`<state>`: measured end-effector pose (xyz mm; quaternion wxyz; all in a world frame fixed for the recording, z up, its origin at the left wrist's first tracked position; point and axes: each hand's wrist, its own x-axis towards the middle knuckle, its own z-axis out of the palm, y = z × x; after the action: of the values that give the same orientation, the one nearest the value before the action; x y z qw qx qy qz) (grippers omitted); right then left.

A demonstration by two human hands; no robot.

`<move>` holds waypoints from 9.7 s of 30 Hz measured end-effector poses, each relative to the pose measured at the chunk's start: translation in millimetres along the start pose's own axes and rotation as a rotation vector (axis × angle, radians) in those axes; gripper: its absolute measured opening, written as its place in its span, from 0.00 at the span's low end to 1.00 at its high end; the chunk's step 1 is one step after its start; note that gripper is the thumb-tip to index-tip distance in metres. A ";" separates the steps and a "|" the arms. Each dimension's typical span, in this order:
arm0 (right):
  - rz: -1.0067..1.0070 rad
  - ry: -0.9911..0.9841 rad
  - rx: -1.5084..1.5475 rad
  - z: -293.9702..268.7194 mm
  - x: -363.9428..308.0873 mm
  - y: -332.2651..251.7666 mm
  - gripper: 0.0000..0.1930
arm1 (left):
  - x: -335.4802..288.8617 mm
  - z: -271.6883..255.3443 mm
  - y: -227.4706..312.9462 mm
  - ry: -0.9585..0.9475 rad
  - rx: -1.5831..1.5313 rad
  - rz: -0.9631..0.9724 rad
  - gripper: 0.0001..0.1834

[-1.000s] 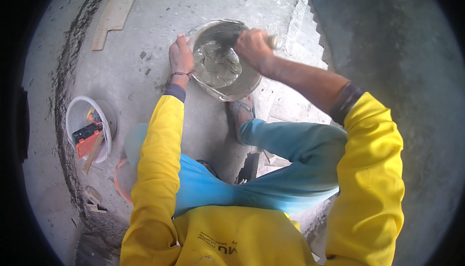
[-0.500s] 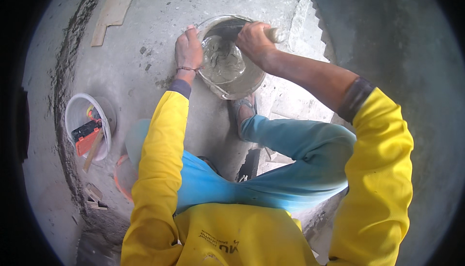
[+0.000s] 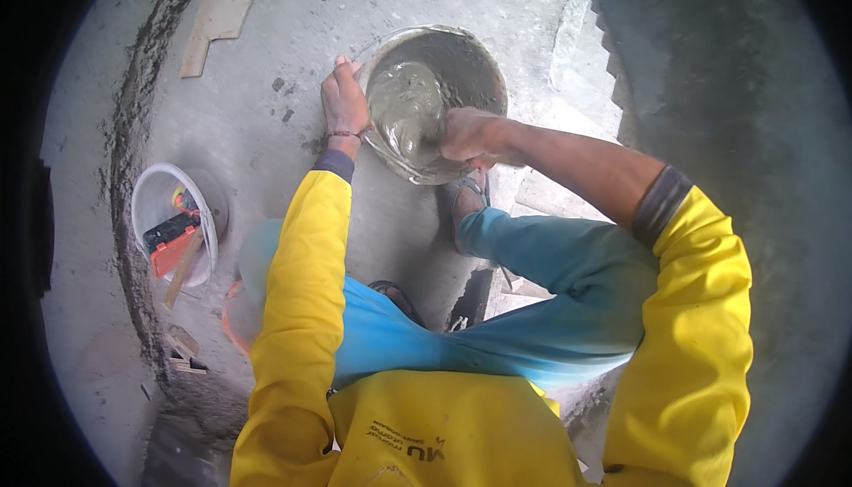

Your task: The person mixes cement in a bucket using a trowel, then scoops and applies the mixture to a wall or beam. The person moves around the construction area to reach different sections while continuing to apply the cement.

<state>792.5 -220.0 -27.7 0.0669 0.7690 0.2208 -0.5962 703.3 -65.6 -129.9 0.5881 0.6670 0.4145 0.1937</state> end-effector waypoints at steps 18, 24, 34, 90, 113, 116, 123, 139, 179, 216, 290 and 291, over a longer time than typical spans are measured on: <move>-0.052 0.672 -1.702 6.2 7.1 19.8 0.10 | 11.6 4.9 6.6 0.024 0.005 -0.063 0.35; -0.372 0.696 -1.582 34.7 -22.6 27.8 0.10 | 17.2 0.9 3.9 0.005 -0.116 -0.147 0.35; 0.050 0.624 -1.434 -7.4 17.2 16.1 0.11 | 12.3 9.7 15.8 0.042 -0.017 -0.060 0.35; -0.178 0.467 -0.945 0.2 -44.5 1.0 0.09 | 3.2 13.1 18.0 0.074 0.051 -0.039 0.35; 0.008 0.826 -1.608 -23.1 -6.7 11.6 0.10 | -9.4 16.1 39.5 -0.023 0.168 0.042 0.34; 0.068 0.763 -1.466 10.1 21.0 25.6 0.10 | -13.3 14.4 39.0 -0.046 0.188 0.049 0.33; -0.272 0.475 -1.125 39.7 -6.2 27.4 0.09 | -16.7 20.1 41.7 -0.054 0.168 0.083 0.32; -0.083 0.770 -1.540 3.1 7.4 32.8 0.12 | -4.7 5.0 26.2 -0.062 0.185 0.051 0.33; -0.733 0.180 -0.384 1.5 58.4 107.4 0.14 | -30.9 39.1 31.9 0.053 0.195 0.108 0.29; -0.350 0.681 -0.289 -48.7 -167.8 95.4 0.21 | -59.8 -55.7 341.8 -0.435 0.135 -0.348 0.27; 0.361 0.856 -0.819 -361.4 -676.5 132.1 0.13 | -60.0 148.0 874.6 -1.222 0.075 0.533 0.27; 0.345 0.906 -0.870 -378.9 -668.6 133.7 0.13 | -50.9 154.5 879.3 -1.215 0.071 0.509 0.27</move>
<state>1056.7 -374.4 689.8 0.3671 0.8713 0.3219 -0.0497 1074.8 -170.7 676.7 0.6309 0.7537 -0.1559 -0.0978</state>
